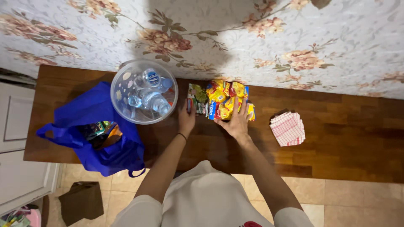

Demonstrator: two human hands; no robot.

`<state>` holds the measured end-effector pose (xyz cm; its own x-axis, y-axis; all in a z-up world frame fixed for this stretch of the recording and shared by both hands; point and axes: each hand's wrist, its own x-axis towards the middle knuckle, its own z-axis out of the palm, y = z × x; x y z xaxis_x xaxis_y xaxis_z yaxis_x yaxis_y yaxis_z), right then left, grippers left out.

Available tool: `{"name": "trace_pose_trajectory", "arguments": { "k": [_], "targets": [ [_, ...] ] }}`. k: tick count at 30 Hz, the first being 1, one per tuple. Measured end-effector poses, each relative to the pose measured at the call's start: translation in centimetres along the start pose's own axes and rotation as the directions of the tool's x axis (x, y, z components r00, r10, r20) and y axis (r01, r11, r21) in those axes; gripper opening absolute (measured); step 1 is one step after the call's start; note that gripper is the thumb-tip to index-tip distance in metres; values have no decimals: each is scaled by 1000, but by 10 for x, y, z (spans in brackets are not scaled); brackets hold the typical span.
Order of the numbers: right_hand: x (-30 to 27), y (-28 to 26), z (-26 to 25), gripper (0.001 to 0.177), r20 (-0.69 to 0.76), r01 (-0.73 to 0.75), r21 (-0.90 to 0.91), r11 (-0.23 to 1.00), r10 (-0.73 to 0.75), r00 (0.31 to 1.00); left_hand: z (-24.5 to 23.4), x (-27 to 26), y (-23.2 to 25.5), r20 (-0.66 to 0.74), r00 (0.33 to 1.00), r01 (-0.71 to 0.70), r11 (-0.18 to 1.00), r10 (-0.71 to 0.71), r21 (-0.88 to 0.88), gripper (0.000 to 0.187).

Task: The person removes several snack packages, boxes of tea, and a packet of spaghetti from a blue bag, arranging them in organized groups on a wooden surface.

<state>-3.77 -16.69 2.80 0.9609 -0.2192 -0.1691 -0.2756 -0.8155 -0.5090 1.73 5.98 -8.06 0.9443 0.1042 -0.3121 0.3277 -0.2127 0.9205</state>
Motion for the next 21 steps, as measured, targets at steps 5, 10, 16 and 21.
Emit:
{"name": "trace_pose_trajectory", "arguments": {
  "k": [5, 10, 16, 21],
  "targets": [
    [0, 8, 3, 138, -7, 28, 2, 1000, -28, 1000, 4, -10, 12, -143, 904, -354, 893, 403, 278, 58],
    [-4, 6, 4, 139, -94, 76, 14, 997, -75, 993, -7, -36, 44, -83, 945, -313, 948, 318, 61, 64],
    [-15, 8, 0, 136, -217, 203, 133, 970, -171, 961, -38, -89, 57, -33, 860, -488, 840, 509, 237, 53],
    [-23, 5, -3, 114, -358, 256, 114, 960, -201, 912, -95, -153, 83, 110, 954, -274, 961, 278, -47, 33]
  ]
}}
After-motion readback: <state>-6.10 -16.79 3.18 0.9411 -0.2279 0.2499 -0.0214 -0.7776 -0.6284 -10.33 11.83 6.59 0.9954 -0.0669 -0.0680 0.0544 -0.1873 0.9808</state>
